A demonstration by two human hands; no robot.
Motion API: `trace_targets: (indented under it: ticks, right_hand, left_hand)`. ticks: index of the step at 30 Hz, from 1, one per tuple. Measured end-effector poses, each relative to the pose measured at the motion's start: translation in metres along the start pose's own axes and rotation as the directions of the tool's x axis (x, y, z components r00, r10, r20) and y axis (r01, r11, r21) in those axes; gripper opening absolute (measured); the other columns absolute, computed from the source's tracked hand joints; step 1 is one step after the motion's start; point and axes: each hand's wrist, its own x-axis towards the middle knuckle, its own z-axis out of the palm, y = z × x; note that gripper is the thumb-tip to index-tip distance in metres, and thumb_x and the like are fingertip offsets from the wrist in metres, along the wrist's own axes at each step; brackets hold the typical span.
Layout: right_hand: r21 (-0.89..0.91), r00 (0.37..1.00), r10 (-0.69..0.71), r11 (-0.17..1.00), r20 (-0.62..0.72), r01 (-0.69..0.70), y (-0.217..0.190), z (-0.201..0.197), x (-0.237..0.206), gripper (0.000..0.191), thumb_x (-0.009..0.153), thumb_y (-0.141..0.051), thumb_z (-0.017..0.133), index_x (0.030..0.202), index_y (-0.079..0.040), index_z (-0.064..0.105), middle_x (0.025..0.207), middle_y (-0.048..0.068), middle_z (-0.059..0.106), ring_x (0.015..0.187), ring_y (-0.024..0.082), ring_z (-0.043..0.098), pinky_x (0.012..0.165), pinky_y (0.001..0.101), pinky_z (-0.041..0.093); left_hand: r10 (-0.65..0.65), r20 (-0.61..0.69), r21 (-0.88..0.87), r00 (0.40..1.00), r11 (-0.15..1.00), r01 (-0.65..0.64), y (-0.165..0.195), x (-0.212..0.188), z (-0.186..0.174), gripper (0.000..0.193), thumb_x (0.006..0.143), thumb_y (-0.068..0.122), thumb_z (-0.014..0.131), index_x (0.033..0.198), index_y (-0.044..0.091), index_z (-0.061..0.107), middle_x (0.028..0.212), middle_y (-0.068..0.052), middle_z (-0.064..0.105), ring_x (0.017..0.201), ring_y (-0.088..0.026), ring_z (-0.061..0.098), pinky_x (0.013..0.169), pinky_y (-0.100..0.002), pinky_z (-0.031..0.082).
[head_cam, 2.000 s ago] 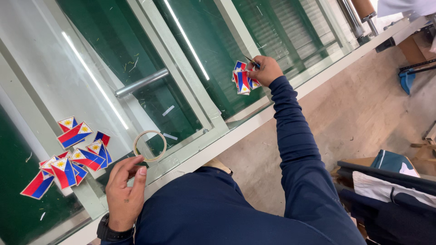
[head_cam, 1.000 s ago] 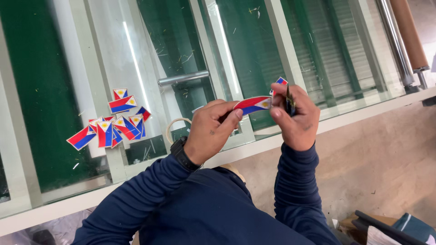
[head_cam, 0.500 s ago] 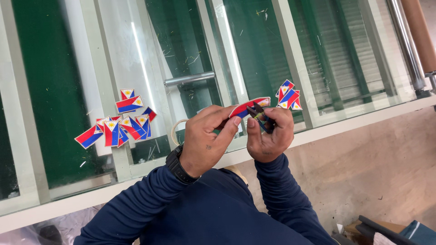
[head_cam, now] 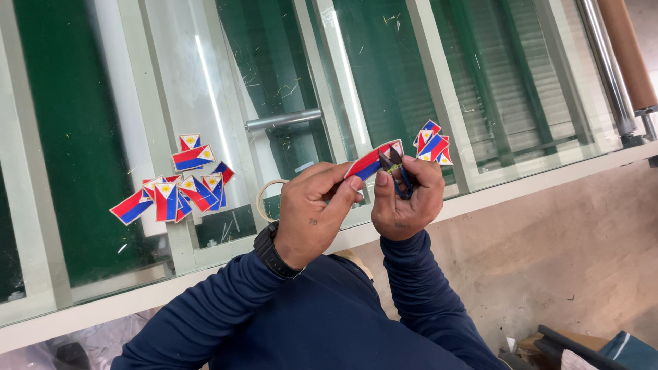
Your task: The person uses pliers to trim the edges of small Philippine flag stickers. They pick up each sticker, carefully remove excess material around the perimeter, and place the finished pieces on a glass surface.
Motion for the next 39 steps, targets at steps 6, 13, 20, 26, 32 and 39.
trace_targets:
  ticks: [6, 13, 20, 26, 32, 39]
  right_hand:
    - [-0.075, 0.997, -0.075, 0.994, 0.019, 0.076, -0.002, -0.002, 0.006, 0.026, 0.098, -0.009, 0.077, 0.116, 0.001, 0.059, 0.097, 0.009, 0.062, 0.077, 0.012, 0.058, 0.066, 0.0222, 0.048]
    - [-0.114, 0.995, -0.099, 0.988, 0.032, 0.102, -0.001, -0.003, 0.008, 0.024, 0.097, -0.009, 0.078, 0.110, 0.001, 0.061, 0.092, 0.010, 0.063, 0.076, 0.014, 0.059, 0.068, 0.0254, 0.050]
    - [-0.083, 0.996, -0.091, 0.992, 0.021, 0.092, 0.000, -0.010, 0.011, 0.025, 0.101, -0.013, 0.076, 0.113, 0.000, 0.060, 0.097, 0.012, 0.064, 0.079, 0.016, 0.063, 0.071, 0.0261, 0.052]
    - [-0.036, 0.996, -0.052, 0.998, 0.078, 0.055, -0.007, -0.018, 0.017, 0.031, 0.097, -0.019, 0.078, 0.115, 0.000, 0.062, 0.099, 0.012, 0.063, 0.078, 0.016, 0.060, 0.070, 0.0253, 0.049]
    - [-0.024, 0.989, -0.067, 0.997, 0.134, 0.071, -0.016, -0.021, 0.016, 0.029, 0.094, -0.016, 0.078, 0.115, -0.001, 0.065, 0.097, 0.011, 0.065, 0.079, 0.016, 0.060, 0.070, 0.0271, 0.049]
    - [-0.019, 0.981, -0.089, 0.995, 0.174, 0.094, -0.017, -0.013, 0.016, 0.027, 0.091, -0.012, 0.081, 0.111, -0.001, 0.066, 0.094, 0.010, 0.068, 0.072, 0.013, 0.057, 0.061, 0.0259, 0.045]
  left_hand:
    - [-0.001, -0.003, -0.028, 1.000, 1.000, 0.001, -0.004, -0.001, 0.000, 0.027, 0.102, 0.009, 0.064, 0.125, -0.002, 0.070, 0.101, -0.009, 0.071, 0.085, -0.012, 0.075, 0.071, -0.023, 0.062]
    - [0.006, -0.005, -0.013, 1.000, 1.000, -0.006, -0.006, -0.001, 0.001, 0.026, 0.101, 0.009, 0.065, 0.125, -0.002, 0.070, 0.100, -0.009, 0.071, 0.085, -0.012, 0.075, 0.071, -0.023, 0.063]
    - [0.003, -0.013, 0.003, 1.000, 1.000, -0.003, -0.005, 0.001, 0.001, 0.026, 0.101, 0.010, 0.066, 0.122, -0.003, 0.071, 0.096, -0.008, 0.071, 0.082, -0.011, 0.074, 0.069, -0.023, 0.060]
    - [-0.027, -0.018, -0.037, 0.999, 0.999, 0.026, -0.003, 0.003, 0.000, 0.027, 0.101, 0.011, 0.065, 0.124, -0.003, 0.071, 0.096, -0.007, 0.070, 0.082, -0.010, 0.073, 0.069, -0.023, 0.059]
    - [-0.110, -0.027, -0.186, 0.994, 0.977, 0.103, -0.008, 0.006, 0.000, 0.027, 0.103, 0.010, 0.061, 0.125, -0.004, 0.069, 0.103, -0.008, 0.069, 0.087, -0.011, 0.073, 0.077, -0.024, 0.062]
    - [-0.113, 0.025, -0.169, 0.993, 0.979, 0.116, -0.011, 0.001, 0.003, 0.028, 0.102, 0.011, 0.060, 0.124, -0.004, 0.070, 0.101, -0.007, 0.068, 0.087, -0.011, 0.071, 0.076, -0.024, 0.060]
